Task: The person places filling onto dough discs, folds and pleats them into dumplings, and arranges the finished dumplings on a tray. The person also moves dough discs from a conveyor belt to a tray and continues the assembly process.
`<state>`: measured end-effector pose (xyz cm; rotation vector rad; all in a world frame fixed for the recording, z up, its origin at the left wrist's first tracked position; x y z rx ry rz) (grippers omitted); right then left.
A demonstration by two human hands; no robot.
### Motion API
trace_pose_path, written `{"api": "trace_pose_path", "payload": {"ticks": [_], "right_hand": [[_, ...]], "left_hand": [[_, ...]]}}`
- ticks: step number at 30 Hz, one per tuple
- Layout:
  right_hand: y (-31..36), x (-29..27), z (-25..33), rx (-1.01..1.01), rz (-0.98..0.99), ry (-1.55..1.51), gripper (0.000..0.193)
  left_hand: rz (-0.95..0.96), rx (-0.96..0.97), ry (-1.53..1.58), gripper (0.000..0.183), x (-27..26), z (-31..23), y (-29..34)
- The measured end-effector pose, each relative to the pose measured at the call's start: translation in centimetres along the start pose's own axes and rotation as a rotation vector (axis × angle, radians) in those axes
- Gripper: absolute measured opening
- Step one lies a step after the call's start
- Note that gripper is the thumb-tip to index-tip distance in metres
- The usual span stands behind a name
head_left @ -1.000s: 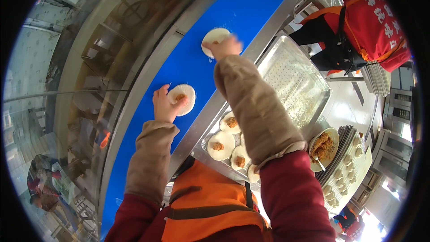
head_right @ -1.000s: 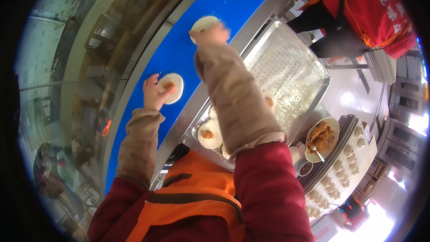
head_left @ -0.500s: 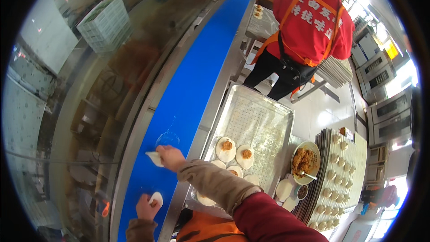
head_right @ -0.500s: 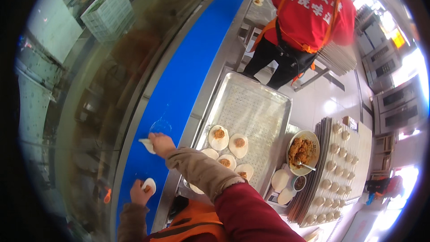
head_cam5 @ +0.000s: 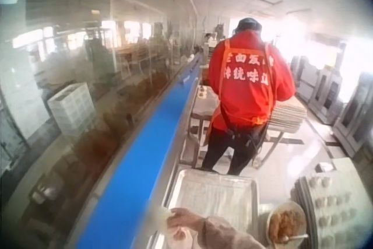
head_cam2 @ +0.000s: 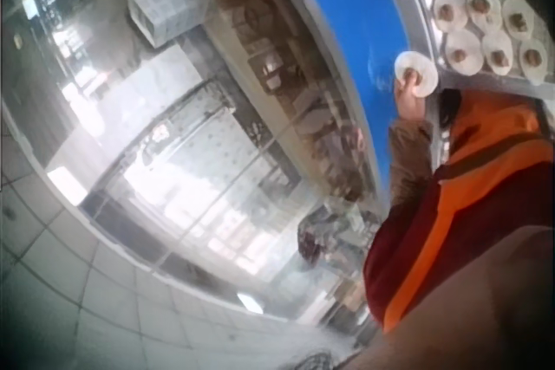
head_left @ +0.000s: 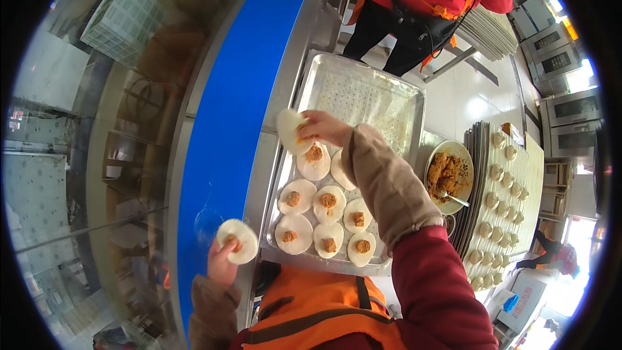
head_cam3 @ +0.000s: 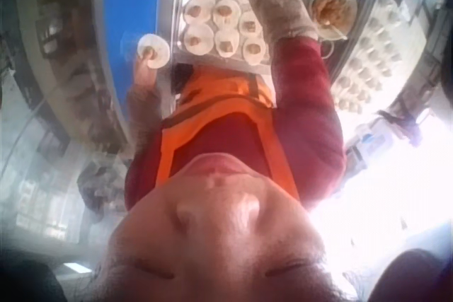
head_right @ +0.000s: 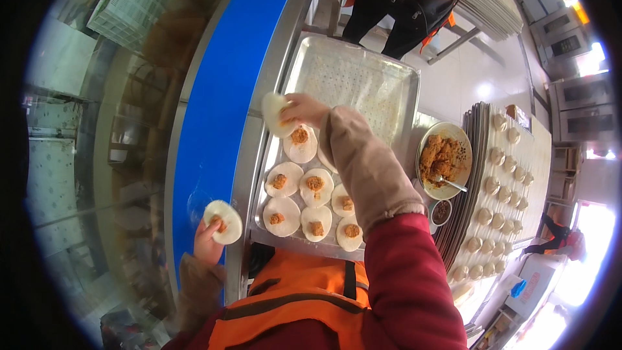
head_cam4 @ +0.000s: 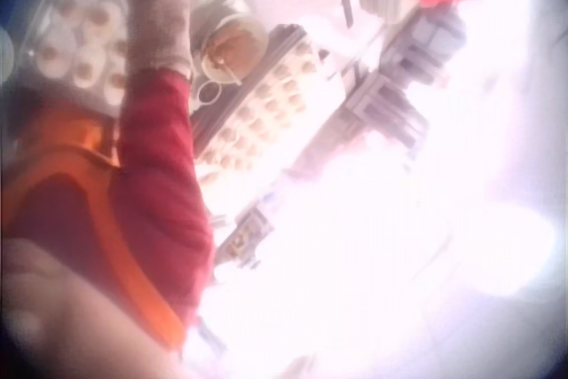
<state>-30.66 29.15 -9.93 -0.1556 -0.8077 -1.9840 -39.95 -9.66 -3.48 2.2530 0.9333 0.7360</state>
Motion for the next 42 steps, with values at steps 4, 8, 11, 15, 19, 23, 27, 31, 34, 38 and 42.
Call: {"api": "trace_pose_path", "payload": {"ticks": [4,8,11,15,19,23,27,31,34,38,42], "right_hand": [[-0.7,-4.9,-1.0,0.052,-0.324,0.467,0.051],[-0.6,-3.9,-1.2,-0.14,-0.405,0.78,0.06],[1.7,-3.7,-0.6,-0.291,-0.585,0.808,0.065],[9.5,-6.7,-1.6,-0.491,-0.716,0.517,0.048],[21.5,-9.5,-5.7,-0.445,-0.838,0.276,0.031],[32.0,-7.6,-11.5,-0.354,-1.017,0.172,0.022],[37.0,-4.6,-16.8,-0.287,-1.085,-0.082,0.018],[38.3,-3.2,-19.0,-0.271,-1.049,-0.146,0.02],[39.1,-3.1,-18.4,-0.314,-1.063,-0.172,0.02],[42.0,-5.2,-14.9,-0.488,-1.242,0.015,0.02],[45.3,-12.0,-9.7,-0.665,-1.448,0.662,0.008]], "left_hand": [[0.15,0.048,0.022,0.044,6.0,0.2,-1.8],[0.187,0.004,0.013,0.043,9.6,-0.2,-2.9],[0.213,-0.079,0.002,0.038,11.8,-0.7,-5.0],[0.248,-0.122,-0.029,0.033,14.9,-0.9,-7.9],[0.394,-0.181,-0.122,0.037,19.8,-0.1,-9.7],[0.541,-0.286,-0.264,0.04,25.4,3.3,-10.6],[0.592,-0.261,-0.417,0.041,30.7,7.8,-12.5],[0.49,-0.252,-0.591,0.034,33.8,11.4,-14.1],[0.474,-0.184,-0.805,0.045,34.2,11.7,-13.3],[0.348,0.123,-1.04,0.067,33.2,9.0,-10.1],[0.401,0.028,-0.773,0.054,32.0,7.4,-6.4]]}}
Point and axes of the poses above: each hand's wrist, its own y-axis away from the middle knuckle, its own x-axis out of the palm, z = x × y, the point moved 4 cm from there along -y, towards the middle knuckle, and after that the axes turned 12 degrees about -y, right-handed, at the moved point
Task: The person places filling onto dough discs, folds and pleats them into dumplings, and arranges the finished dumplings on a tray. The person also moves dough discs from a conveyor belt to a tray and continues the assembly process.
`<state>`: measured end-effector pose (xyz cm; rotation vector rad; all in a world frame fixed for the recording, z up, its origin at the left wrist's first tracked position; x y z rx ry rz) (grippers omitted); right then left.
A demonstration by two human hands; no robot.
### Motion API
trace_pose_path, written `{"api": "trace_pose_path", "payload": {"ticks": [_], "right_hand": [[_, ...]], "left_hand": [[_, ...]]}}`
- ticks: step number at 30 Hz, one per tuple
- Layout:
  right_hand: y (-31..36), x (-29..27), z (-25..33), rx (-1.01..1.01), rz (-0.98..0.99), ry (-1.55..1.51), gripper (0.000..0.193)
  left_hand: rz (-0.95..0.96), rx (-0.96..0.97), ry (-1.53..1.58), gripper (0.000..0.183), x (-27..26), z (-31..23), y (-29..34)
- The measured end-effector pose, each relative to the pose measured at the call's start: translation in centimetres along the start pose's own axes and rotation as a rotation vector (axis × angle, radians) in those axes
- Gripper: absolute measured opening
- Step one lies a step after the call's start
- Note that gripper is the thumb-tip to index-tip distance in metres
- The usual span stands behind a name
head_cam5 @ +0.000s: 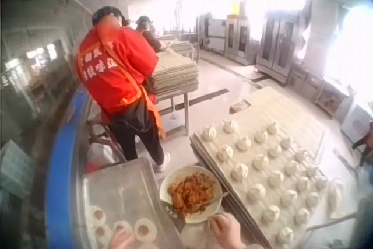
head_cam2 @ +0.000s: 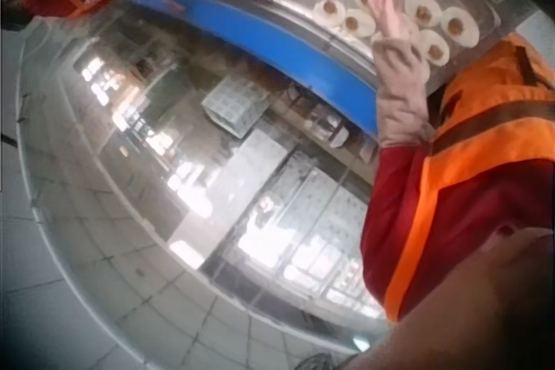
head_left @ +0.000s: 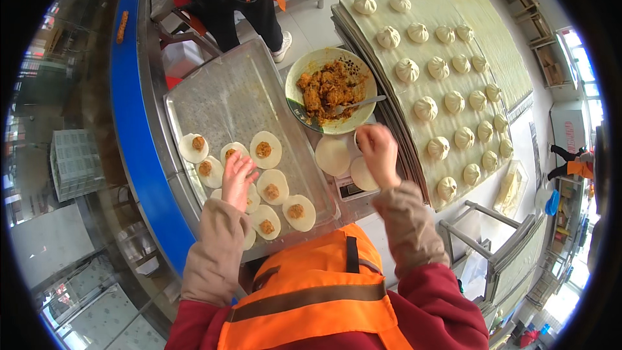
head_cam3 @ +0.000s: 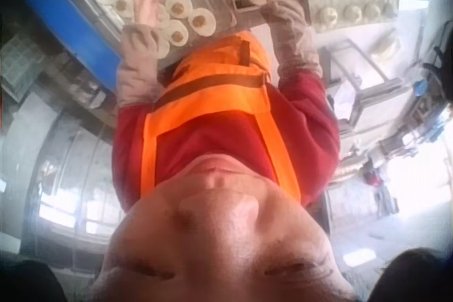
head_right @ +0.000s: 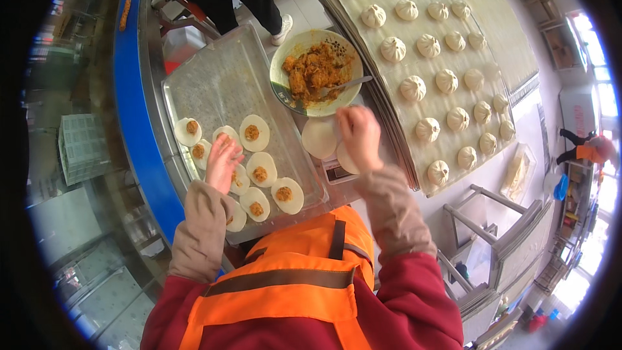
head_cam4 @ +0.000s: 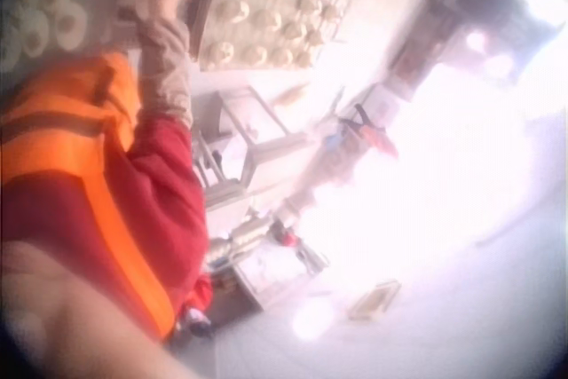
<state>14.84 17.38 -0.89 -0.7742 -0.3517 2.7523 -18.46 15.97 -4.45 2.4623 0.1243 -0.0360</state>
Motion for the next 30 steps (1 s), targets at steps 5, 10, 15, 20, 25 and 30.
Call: {"api": "trace_pose_path", "payload": {"ticks": [5,10,15,20,25,30], "right_hand": [[-7.1,0.8,-3.3,-0.215,0.198,0.548,0.01],[-8.6,2.5,-4.6,-0.278,0.512,0.831,0.009],[-8.4,0.7,-2.8,-0.256,0.589,0.671,0.012],[-7.7,-0.7,-1.5,-0.214,0.42,0.57,0.016],[-6.2,2.1,-2.3,-0.093,0.612,0.767,0.013],[-4.2,-0.5,1.6,-0.193,0.331,0.442,0.035]], "left_hand": [[0.131,-0.125,0.183,0.033,2.0,-0.4,2.1],[0.229,-0.127,0.179,0.034,3.1,-0.6,3.4],[0.173,-0.17,0.239,0.033,1.8,0.2,4.7],[0.101,-0.172,0.259,0.028,0.1,2.7,4.9],[-0.148,-0.013,-0.016,0.036,-3.1,6.0,-0.2],[-0.547,0.228,-0.879,0.067,-6.8,3.4,-8.2]]}}
Point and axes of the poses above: each hand's wrist, its own y-axis away from the middle knuckle, its own x-axis out of the palm, z = x × y, the point moved 4 cm from there along -y, towards the middle knuckle, and after that the axes turned 12 degrees about -y, right-handed, at the moved point
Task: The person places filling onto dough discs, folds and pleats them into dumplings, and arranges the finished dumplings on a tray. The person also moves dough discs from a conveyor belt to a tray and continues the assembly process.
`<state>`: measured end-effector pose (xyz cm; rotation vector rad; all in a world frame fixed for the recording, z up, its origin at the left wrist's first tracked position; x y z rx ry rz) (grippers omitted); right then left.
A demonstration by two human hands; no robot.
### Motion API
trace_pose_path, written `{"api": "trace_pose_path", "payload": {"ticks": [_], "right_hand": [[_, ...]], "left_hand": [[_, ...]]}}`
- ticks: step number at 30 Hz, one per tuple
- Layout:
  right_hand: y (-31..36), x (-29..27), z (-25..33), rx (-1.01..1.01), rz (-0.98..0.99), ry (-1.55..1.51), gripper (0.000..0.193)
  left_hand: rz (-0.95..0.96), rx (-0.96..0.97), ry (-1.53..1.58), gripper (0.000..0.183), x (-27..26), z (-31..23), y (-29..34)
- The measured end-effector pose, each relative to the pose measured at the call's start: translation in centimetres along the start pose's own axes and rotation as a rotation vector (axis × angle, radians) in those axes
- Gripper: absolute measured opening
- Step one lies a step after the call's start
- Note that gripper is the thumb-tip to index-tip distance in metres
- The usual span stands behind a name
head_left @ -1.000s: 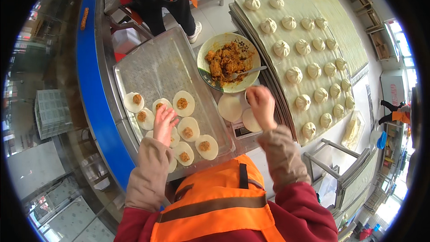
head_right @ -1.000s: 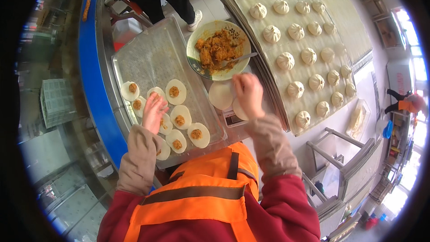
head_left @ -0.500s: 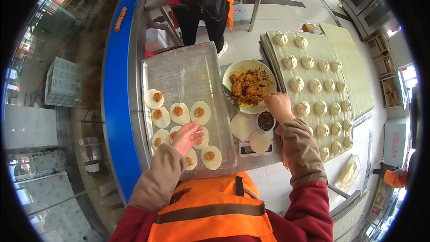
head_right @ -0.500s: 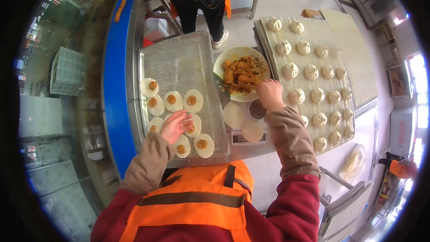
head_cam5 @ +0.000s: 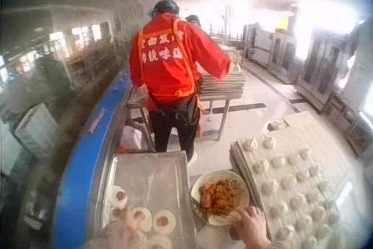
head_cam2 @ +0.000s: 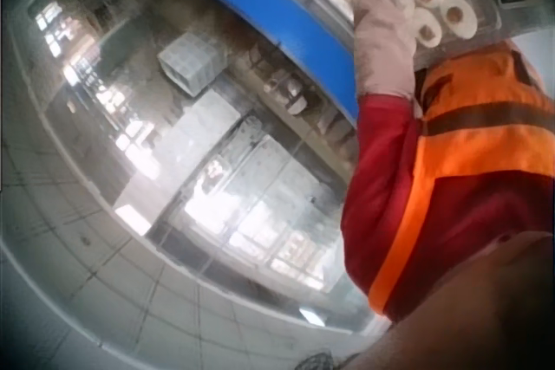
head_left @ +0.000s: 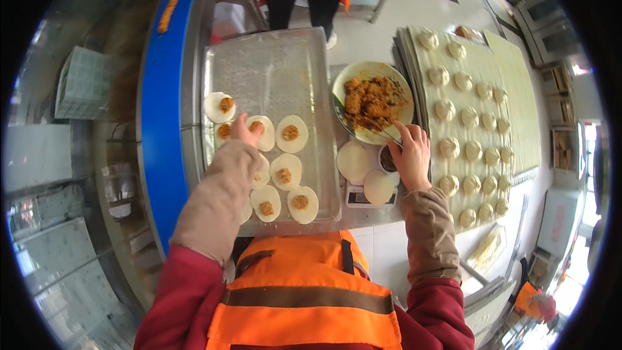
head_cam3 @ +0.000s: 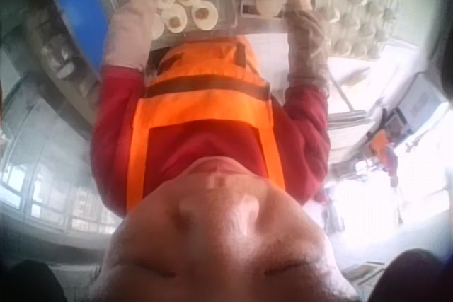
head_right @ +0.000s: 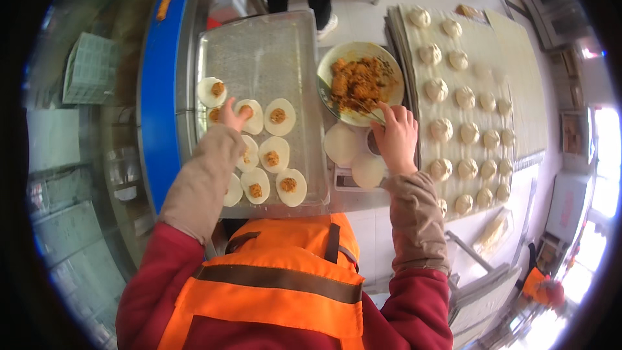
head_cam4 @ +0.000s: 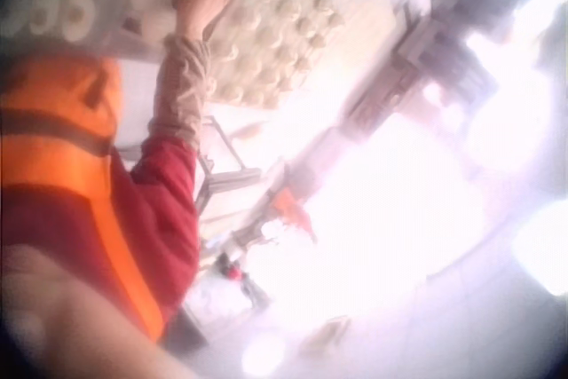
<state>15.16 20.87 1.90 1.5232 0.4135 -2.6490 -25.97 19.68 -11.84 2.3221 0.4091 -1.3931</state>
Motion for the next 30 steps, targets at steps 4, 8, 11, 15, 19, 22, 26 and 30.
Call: {"api": "trace_pose_path", "payload": {"ticks": [4,8,11,15,19,22,26,30], "right_hand": [[3.2,-1.7,0.9,0.015,-0.105,-0.062,0.024],[0.7,0.8,-1.1,0.048,-0.083,0.092,0.02],[-1.9,3.3,-2.2,0.002,0.124,0.275,0.01],[-2.0,3.5,-1.8,-0.074,0.161,0.232,0.006],[-0.8,4.1,-0.8,0.03,0.169,0.202,0.004],[-0.4,5.7,-0.4,0.147,0.247,0.113,0.008],[1.3,5.9,-0.7,0.266,0.157,-0.109,0.015],[2.3,5.9,-1.6,0.5,0.121,-0.599,0.021]], "left_hand": [[0.349,-0.103,-0.38,0.072,-0.1,-0.9,-3.0],[0.6,-0.075,-0.68,0.069,-0.9,-2.5,-2.7],[0.552,-0.206,-0.598,0.06,-1.3,-1.7,-2.3],[0.114,0.34,-0.352,0.039,-0.3,-1.6,-0.5],[0.128,0.001,0.401,0.037,-0.2,0.9,0.9],[0.146,-0.321,1.295,0.036,-2.5,1.2,2.2],[0.651,-0.384,1.918,0.045,-4.2,-3.6,4.9],[0.751,-0.456,1.809,0.036,-1.2,-8.1,5.4]]}}
Point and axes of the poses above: each hand's wrist, its own y-axis away from the middle knuckle, its own x-axis out of the palm, z = x × y, the point moved 4 cm from there along -y, towards the middle knuckle, and after that the axes turned 12 degrees about -y, right-handed, at the moved point
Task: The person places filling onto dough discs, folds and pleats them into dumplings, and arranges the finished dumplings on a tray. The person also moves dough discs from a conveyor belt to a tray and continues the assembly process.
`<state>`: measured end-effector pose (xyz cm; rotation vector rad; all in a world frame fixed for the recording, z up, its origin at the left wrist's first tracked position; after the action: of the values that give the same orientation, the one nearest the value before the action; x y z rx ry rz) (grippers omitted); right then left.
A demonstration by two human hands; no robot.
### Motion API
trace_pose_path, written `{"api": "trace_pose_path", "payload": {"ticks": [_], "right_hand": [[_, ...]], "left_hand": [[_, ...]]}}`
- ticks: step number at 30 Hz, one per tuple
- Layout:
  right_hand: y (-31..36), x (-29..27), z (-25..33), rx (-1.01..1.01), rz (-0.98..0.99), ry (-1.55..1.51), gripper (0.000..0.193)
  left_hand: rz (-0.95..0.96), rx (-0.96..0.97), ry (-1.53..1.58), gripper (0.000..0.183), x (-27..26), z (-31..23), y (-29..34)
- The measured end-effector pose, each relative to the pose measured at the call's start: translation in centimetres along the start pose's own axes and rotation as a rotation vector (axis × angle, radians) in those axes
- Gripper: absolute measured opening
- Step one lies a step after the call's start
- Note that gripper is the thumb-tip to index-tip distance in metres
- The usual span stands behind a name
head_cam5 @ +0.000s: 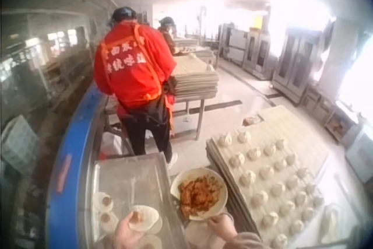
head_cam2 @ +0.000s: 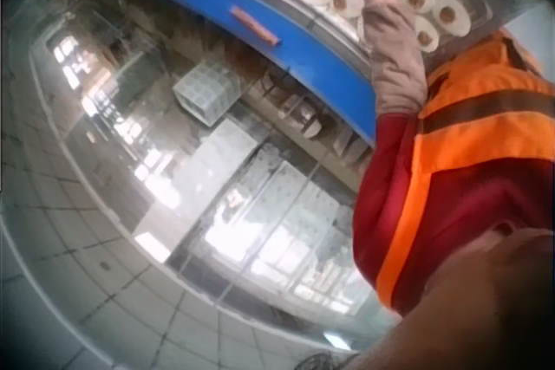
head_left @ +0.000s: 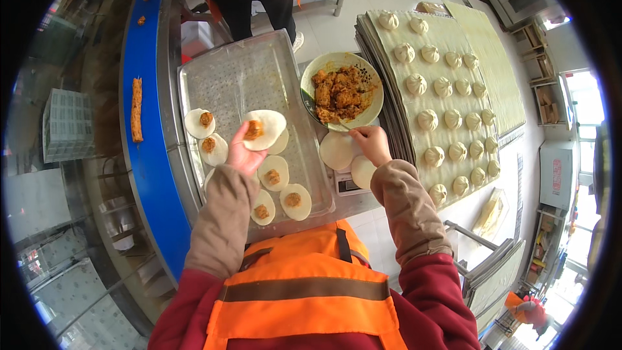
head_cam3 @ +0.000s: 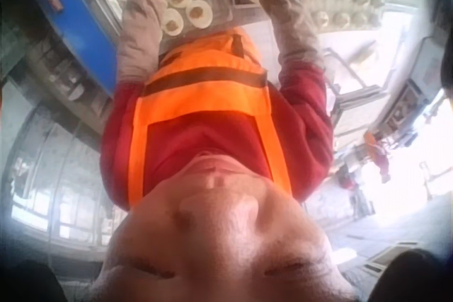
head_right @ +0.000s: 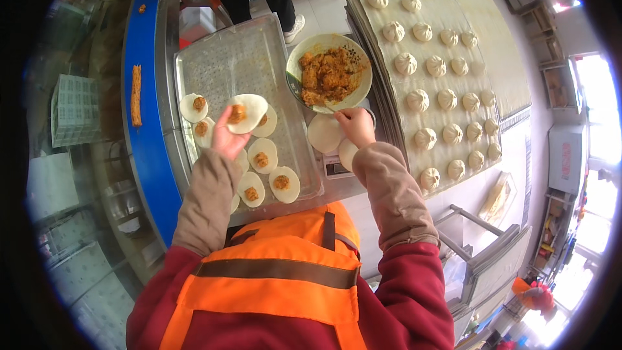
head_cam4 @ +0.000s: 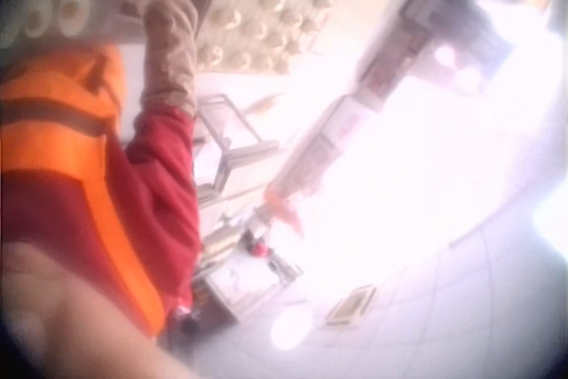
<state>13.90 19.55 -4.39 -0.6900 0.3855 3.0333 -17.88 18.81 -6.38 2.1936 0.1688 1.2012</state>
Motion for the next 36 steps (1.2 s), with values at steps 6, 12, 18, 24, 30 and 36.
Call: {"api": "trace_pose_path", "payload": {"ticks": [6,12,18,24,30,36], "right_hand": [[3.2,0.9,2.4,0.004,-0.029,-0.456,0.024],[6.9,2.7,7.6,-0.569,-0.286,0.303,0.021],[6.1,1.2,5.8,-0.459,-0.157,0.046,0.018],[0.3,-0.9,2.5,-0.091,-0.142,0.103,0.023],[0.2,0.0,6.0,-0.517,-0.213,0.347,0.021],[1.1,0.3,5.1,-0.482,-0.403,0.568,0.024]], "left_hand": [[-0.058,-0.035,-0.302,0.04,3.4,4.7,-2.7],[0.041,-0.152,-0.08,0.043,7.9,6.6,-2.0],[-0.198,-0.112,-0.154,0.03,7.5,6.7,-2.6],[-0.025,-0.027,-0.355,0.036,7.5,5.0,-0.6],[0.057,-0.088,-0.235,0.041,7.8,3.9,3.1],[0.008,0.015,-0.163,0.037,7.6,3.6,3.1]]}}
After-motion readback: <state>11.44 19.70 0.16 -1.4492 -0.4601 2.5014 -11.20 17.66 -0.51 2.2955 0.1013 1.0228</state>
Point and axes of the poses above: each hand's wrist, its own y-axis away from the middle knuckle, its own x-axis out of the palm, z = x × y, the point moved 4 cm from there along -y, towards the middle knuckle, and after that the axes turned 12 degrees about -y, right-handed, at the moved point
